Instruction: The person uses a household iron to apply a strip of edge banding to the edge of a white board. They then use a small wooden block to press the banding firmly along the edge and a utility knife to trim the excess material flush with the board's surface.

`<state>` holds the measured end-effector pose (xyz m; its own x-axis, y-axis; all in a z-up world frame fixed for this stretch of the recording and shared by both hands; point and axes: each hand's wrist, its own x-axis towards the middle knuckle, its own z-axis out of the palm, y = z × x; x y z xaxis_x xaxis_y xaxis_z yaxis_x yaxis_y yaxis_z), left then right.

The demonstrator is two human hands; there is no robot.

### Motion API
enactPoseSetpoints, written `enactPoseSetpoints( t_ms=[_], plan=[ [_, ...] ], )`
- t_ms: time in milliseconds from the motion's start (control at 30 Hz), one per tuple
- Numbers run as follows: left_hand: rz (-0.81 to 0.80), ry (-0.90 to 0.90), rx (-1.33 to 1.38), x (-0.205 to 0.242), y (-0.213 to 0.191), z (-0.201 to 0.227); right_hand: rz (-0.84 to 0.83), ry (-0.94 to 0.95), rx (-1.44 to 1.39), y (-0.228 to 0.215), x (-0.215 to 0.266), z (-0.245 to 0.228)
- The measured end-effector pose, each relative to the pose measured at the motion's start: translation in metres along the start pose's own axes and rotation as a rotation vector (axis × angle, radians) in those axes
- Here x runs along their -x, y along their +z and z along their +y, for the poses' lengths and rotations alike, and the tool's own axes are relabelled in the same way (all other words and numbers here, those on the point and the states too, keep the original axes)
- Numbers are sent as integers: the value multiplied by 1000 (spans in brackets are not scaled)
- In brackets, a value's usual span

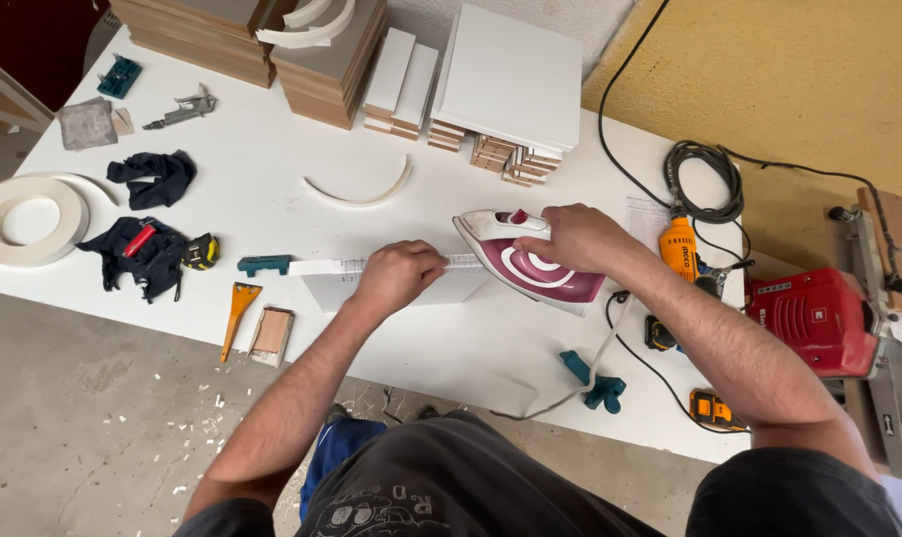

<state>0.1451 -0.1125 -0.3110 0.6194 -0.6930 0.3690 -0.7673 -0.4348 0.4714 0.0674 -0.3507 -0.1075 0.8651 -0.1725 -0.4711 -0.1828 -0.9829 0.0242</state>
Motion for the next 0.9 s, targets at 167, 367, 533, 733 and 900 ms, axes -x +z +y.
enactPoseSetpoints(
  t_ms=[167,367,533,733,900],
  plan=[
    [-20,-22,-39,24,-37,-20,-37,-22,1,-7,-3,-18],
    [-12,-65,-34,52,-78,-45,-48,-72,9,-10,-12,-44],
    [8,-96,-10,69,-89,-65,-62,-113,8,-16,-9,-80],
    [114,-318,393,88,-62,-98,-74,-167,21,-12,-21,-116],
    [243,-474,906,107,-29,-126,-56,-201,7,-11,-28,-143]
  ],
)
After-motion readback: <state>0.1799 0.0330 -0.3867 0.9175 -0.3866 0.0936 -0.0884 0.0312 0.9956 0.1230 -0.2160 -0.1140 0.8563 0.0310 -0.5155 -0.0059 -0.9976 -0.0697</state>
